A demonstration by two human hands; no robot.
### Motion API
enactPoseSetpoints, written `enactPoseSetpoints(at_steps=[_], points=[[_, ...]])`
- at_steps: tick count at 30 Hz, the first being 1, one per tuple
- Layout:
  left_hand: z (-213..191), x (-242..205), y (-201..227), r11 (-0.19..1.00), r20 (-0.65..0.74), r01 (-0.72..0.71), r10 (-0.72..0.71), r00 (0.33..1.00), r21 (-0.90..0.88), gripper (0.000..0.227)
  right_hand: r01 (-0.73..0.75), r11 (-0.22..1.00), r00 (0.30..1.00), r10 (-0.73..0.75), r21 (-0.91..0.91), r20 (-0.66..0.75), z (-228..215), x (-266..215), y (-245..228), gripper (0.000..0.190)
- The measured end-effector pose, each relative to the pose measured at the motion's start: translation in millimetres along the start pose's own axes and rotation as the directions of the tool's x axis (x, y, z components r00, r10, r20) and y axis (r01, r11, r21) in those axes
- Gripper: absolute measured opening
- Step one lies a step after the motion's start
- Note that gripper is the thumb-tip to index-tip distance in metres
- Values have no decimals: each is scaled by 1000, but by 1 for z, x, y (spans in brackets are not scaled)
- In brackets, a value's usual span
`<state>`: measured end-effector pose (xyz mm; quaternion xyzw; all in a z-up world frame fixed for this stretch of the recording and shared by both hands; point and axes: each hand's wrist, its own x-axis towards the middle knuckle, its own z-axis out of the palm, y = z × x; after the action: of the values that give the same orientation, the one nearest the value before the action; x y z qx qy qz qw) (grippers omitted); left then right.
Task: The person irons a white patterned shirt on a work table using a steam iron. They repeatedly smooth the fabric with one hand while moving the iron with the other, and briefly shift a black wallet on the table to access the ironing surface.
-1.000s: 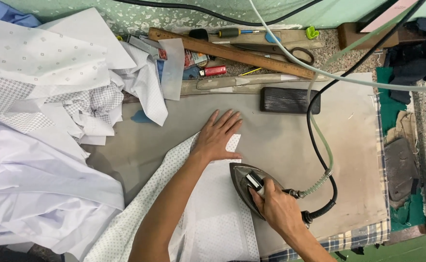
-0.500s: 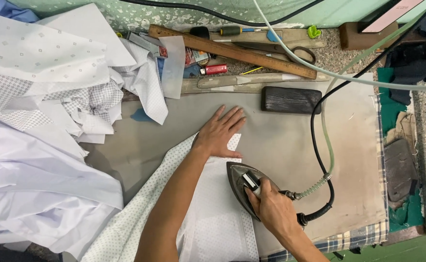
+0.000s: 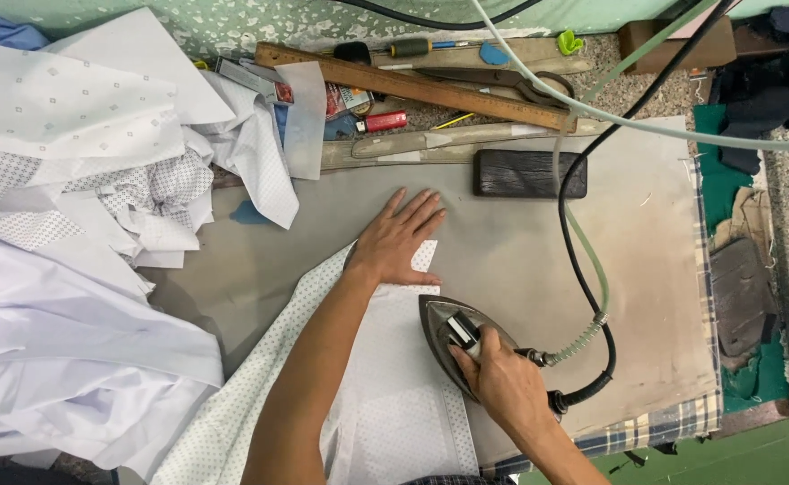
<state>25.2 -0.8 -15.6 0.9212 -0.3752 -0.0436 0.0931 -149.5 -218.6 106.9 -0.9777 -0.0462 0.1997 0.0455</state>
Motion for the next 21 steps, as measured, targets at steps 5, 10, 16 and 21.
enactPoseSetpoints(at_steps=[5,10,16,21], points=[[-1,0,0,1000,10,2,-2,1000,-7,116,-113,987,989,101,112,107,-4,-14,7,53],[-3,7,-1,999,102,17,-14,995,-36,125,-122,988,987,110,99,119,-3,-7,5,52],[0,13,-13,996,84,-82,79,993,39,123,-54,998,993,49,43,108,-2,4,3,54],[6,13,-22,989,-38,-134,132,991,-59,82,43,999,998,-42,-9,56,3,11,-2,55]])
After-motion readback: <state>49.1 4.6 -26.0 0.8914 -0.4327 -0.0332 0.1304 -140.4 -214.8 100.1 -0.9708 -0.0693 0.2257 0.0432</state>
